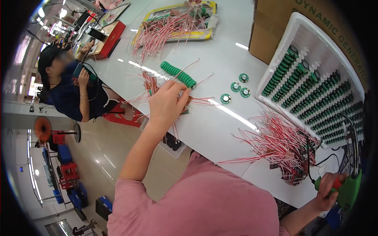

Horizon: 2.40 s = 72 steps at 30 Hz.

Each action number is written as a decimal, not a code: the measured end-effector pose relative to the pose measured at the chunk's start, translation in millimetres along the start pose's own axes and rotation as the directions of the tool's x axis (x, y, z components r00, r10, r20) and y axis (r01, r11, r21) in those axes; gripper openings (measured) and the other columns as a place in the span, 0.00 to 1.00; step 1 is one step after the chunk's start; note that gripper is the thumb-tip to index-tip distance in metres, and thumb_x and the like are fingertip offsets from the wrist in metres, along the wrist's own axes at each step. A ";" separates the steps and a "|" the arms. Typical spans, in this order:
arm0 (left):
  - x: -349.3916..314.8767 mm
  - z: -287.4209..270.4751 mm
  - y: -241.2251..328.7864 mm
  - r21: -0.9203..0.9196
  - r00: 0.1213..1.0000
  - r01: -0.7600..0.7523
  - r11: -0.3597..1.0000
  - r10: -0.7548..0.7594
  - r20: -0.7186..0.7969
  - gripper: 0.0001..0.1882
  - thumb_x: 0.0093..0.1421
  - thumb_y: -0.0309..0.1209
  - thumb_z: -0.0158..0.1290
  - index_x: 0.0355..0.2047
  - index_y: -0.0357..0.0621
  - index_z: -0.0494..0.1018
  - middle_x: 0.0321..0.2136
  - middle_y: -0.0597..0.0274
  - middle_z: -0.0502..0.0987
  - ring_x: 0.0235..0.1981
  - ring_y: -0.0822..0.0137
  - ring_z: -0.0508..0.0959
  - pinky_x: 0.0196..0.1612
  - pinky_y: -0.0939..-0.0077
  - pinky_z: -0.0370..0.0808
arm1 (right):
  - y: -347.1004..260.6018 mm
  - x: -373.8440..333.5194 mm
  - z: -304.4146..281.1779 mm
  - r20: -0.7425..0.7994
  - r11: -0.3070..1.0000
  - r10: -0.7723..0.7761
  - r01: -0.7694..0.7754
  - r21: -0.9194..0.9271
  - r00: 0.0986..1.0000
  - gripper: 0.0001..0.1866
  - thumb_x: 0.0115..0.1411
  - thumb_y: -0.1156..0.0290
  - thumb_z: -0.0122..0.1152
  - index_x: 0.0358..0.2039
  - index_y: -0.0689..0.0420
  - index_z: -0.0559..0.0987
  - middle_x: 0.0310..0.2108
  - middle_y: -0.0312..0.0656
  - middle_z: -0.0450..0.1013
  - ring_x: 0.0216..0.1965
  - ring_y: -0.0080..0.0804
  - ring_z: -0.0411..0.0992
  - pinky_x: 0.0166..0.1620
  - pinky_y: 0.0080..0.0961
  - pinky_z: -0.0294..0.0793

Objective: The person solders wires to electronic components using a soldering gun, adjusts the solder wire spool mounted on the tool, and handles the wired circuit boards.

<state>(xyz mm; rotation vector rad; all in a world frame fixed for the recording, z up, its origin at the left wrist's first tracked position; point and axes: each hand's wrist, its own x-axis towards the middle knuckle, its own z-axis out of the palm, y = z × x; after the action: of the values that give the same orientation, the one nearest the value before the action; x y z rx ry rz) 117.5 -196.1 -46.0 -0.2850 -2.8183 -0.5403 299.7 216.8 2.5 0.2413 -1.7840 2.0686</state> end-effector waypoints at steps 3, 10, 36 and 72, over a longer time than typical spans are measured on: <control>-1.9 -4.7 7.0 0.031 0.997 0.002 1.000 0.001 -0.074 0.13 0.47 0.35 0.57 0.30 0.42 0.72 0.31 0.60 0.71 0.30 0.61 0.73 0.30 0.72 0.69 | -7.9 -10.4 -3.2 -0.018 1.000 0.004 -0.004 -0.010 1.000 0.25 0.55 0.58 0.54 0.46 0.60 0.61 0.12 0.27 0.56 0.13 0.14 0.50 0.21 0.13 0.48; 9.5 -4.2 95.3 -0.366 0.948 -0.303 0.880 0.317 -0.023 0.08 0.48 0.23 0.54 0.31 0.40 0.71 0.29 0.57 0.73 0.34 0.60 0.72 0.36 0.71 0.67 | -66.9 -49.6 -37.9 -0.181 0.907 -0.179 0.091 -0.411 0.967 0.24 0.52 0.55 0.58 0.40 0.56 0.60 0.10 0.24 0.58 0.13 0.15 0.54 0.24 0.14 0.52; 17.4 20.9 261.6 -0.953 0.833 -0.196 0.229 0.552 -0.038 0.12 0.60 0.26 0.42 0.44 0.37 0.69 0.32 0.58 0.75 0.29 0.77 0.73 0.31 0.86 0.70 | -47.0 -62.7 -5.3 -0.518 1.000 -0.029 0.027 -0.011 0.855 0.25 0.52 0.65 0.57 0.44 0.65 0.60 0.15 0.38 0.62 0.07 0.19 0.52 0.13 0.16 0.53; 14.4 -25.3 260.1 -0.884 0.793 -0.413 0.217 0.564 -0.232 0.08 0.51 0.21 0.51 0.33 0.42 0.72 0.30 0.62 0.74 0.32 0.71 0.71 0.35 0.78 0.66 | -75.9 -6.6 28.7 -0.636 0.952 -0.142 -0.071 -0.297 0.758 0.24 0.43 0.79 0.56 0.43 0.59 0.63 0.28 0.40 0.65 0.23 0.21 0.63 0.25 0.17 0.64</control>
<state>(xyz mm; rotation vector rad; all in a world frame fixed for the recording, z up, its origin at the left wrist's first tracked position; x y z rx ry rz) 171.0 33.4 68.0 -1.4215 -1.9347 -1.9064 332.8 195.8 73.9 -0.4866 -1.5774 1.5255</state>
